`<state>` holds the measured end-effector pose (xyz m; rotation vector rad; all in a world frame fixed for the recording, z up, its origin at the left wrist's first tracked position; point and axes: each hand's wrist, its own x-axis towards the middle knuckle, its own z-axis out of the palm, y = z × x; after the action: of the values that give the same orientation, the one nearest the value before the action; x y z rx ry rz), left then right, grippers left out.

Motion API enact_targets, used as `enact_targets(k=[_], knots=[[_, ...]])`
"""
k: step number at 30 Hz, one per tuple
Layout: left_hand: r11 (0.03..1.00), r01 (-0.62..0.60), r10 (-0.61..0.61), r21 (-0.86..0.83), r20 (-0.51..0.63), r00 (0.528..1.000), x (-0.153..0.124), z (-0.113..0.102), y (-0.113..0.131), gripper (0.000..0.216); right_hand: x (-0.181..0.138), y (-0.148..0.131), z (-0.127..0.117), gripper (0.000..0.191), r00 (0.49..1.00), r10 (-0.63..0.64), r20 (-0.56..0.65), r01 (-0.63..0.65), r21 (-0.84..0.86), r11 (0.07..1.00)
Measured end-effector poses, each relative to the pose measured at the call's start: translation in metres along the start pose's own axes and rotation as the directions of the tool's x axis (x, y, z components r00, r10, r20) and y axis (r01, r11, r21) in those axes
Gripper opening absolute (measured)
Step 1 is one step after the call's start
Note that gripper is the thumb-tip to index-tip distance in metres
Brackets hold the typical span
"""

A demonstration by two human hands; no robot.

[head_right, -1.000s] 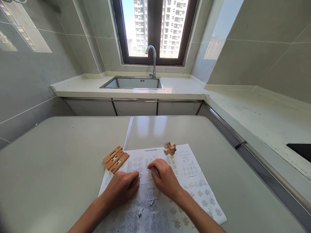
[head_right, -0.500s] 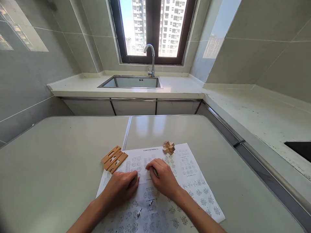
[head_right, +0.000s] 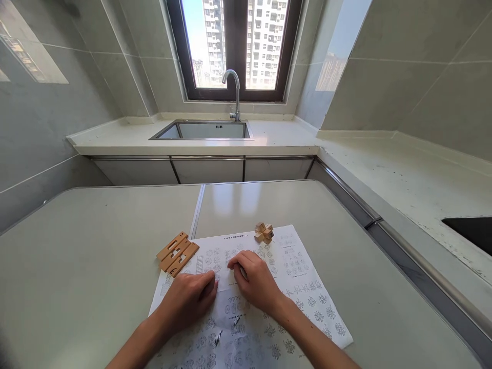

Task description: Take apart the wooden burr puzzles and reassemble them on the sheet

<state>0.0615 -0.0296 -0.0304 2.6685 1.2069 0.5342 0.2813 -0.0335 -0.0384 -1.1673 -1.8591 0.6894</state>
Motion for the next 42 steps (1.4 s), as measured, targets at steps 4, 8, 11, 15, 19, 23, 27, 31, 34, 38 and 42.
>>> enact_targets(k=[4, 8, 11, 15, 19, 23, 27, 31, 34, 38, 42], knots=[[1.0, 0.0, 0.0, 0.002, -0.002, 1.0, 0.0003, -0.0004, -0.0001, 0.033, 0.0004, 0.0005, -0.0003, 0.026, 1.0, -0.005, -0.001, 0.005, -0.005, 1.0], [1.0, 0.0, 0.0, 0.002, -0.006, 1.0, 0.0006, -0.0021, 0.0008, 0.034, 0.0019, 0.0012, 0.0001, 0.026, 1.0, -0.011, -0.003, 0.011, -0.009, 1.0], [1.0, 0.003, -0.003, 0.004, -0.01, 1.0, 0.0017, -0.0026, 0.0009, 0.034, 0.0029, 0.0012, 0.0003, 0.026, 1.0, -0.013, -0.006, 0.012, -0.015, 1.0], [1.0, 0.0, 0.0, 0.006, -0.011, 1.0, 0.0028, -0.0023, 0.0001, 0.034, 0.0032, 0.0008, -0.0007, 0.026, 1.0, -0.016, -0.009, 0.016, -0.021, 1.0], [1.0, -0.001, 0.001, 0.01, -0.012, 1.0, 0.0014, -0.0024, 0.0001, 0.035, 0.0034, 0.0015, -0.0012, 0.027, 1.0, -0.017, -0.014, 0.016, -0.026, 1.0], [1.0, 0.003, -0.003, 0.016, -0.013, 1.0, -0.0002, -0.0024, 0.0005, 0.034, 0.0038, 0.0014, -0.0007, 0.027, 1.0, -0.022, -0.017, 0.021, -0.028, 0.999], [1.0, 0.007, -0.006, 0.022, -0.014, 1.0, -0.0004, -0.0018, -0.0005, 0.034, 0.0043, 0.0, -0.0007, 0.027, 0.999, -0.027, -0.018, 0.026, -0.03, 0.999], [1.0, 0.006, -0.006, 0.024, -0.008, 1.0, 0.0, -0.0007, -0.0018, 0.033, 0.0042, -0.0013, -0.0011, 0.026, 0.999, -0.028, -0.015, 0.028, -0.033, 0.999], [1.0, 0.006, -0.006, 0.026, -0.004, 1.0, 0.0005, -0.0003, -0.0017, 0.033, 0.0037, -0.0018, -0.0013, 0.027, 1.0, -0.028, -0.012, 0.028, -0.033, 0.999], [1.0, 0.006, -0.006, 0.028, -0.004, 1.0, 0.001, -0.0009, -0.001, 0.034, 0.0033, -0.0014, -0.0011, 0.027, 1.0, -0.027, -0.008, 0.027, -0.031, 0.999], [1.0, 0.008, -0.008, 0.028, -0.005, 1.0, 0.0012, -0.0018, -0.0011, 0.034, 0.004, 0.0001, -0.0006, 0.027, 0.999, -0.032, -0.007, 0.031, -0.028, 0.999]])
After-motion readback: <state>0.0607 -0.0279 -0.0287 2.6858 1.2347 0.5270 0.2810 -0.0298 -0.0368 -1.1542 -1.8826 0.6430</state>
